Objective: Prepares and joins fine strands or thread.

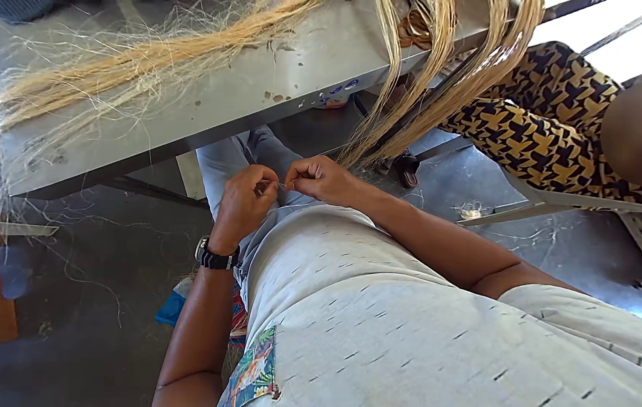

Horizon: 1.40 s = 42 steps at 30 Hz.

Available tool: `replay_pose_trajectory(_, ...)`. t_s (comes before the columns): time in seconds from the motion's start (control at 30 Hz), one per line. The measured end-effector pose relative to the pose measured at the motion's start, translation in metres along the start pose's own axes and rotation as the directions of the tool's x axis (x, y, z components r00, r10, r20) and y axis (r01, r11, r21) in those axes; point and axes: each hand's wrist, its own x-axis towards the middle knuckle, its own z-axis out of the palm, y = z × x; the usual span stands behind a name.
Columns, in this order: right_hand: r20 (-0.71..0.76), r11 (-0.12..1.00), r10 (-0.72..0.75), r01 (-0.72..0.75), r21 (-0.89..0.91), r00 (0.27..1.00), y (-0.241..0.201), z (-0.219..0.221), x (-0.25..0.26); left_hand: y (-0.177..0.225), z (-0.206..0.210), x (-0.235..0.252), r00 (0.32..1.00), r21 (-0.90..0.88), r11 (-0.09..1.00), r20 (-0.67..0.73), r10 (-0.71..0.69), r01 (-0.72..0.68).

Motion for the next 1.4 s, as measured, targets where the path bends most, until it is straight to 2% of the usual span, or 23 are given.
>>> replay_pose_trajectory(0.07,0.016,0.995,0.075,-0.076,0.070,0.997,0.001,-0.003,0.000,-0.001,-0.006,-0.002,0.999,-0.101,0.995,0.022,-0.026,0.028)
replay_pose_trajectory(0.13,0.043,0.992,0.107,-0.110,0.064,0.993,0.007,-0.008,0.004,-0.001,-0.012,-0.002,0.999,-0.130,0.991,0.030,-0.031,0.035)
replay_pose_trajectory(0.27,0.027,0.992,0.102,-0.100,-0.079,0.994,0.002,-0.015,0.008,0.003,-0.014,0.001,1.000,-0.008,1.000,0.013,-0.012,0.012)
replay_pose_trajectory(0.37,0.042,0.998,0.056,-0.054,-0.040,0.998,-0.003,-0.014,0.012,0.008,-0.011,0.004,0.999,0.085,0.996,0.015,0.034,-0.035)
replay_pose_trajectory(0.5,0.031,0.999,0.048,-0.048,-0.005,0.998,0.001,-0.007,0.016,0.014,-0.009,0.007,0.998,0.093,0.994,0.016,0.064,-0.065)
replay_pose_trajectory(0.6,-0.018,0.998,0.050,-0.050,0.037,0.999,0.002,-0.006,0.015,0.015,-0.010,0.006,0.999,0.014,0.999,0.006,0.040,-0.040)
replay_pose_trajectory(0.7,-0.066,0.987,0.050,-0.040,0.153,0.997,0.003,-0.007,0.013,0.014,-0.012,0.002,1.000,-0.120,0.993,-0.015,-0.024,0.022)
replay_pose_trajectory(0.87,-0.045,0.961,0.094,-0.079,0.267,0.995,0.003,-0.007,0.010,0.013,-0.011,-0.002,0.995,-0.311,0.946,-0.006,-0.100,0.094)
replay_pose_trajectory(1.07,-0.031,0.944,0.066,-0.052,0.325,0.997,0.005,-0.008,0.009,0.008,-0.008,-0.001,0.995,-0.327,0.941,-0.033,-0.099,0.083)
replay_pose_trajectory(1.23,-0.078,0.841,0.100,-0.042,0.540,0.992,-0.002,-0.013,0.011,0.004,0.000,0.003,0.993,-0.421,0.906,-0.076,-0.086,0.047)
replay_pose_trajectory(1.3,-0.109,0.761,0.080,0.009,0.649,0.991,-0.006,-0.019,0.014,0.004,0.008,0.009,0.996,-0.412,0.908,-0.011,-0.084,0.072)
replay_pose_trajectory(1.4,-0.156,0.647,0.031,0.099,0.756,0.987,-0.015,-0.037,0.020,0.000,0.032,0.017,0.982,-0.372,0.918,0.173,-0.074,0.134)
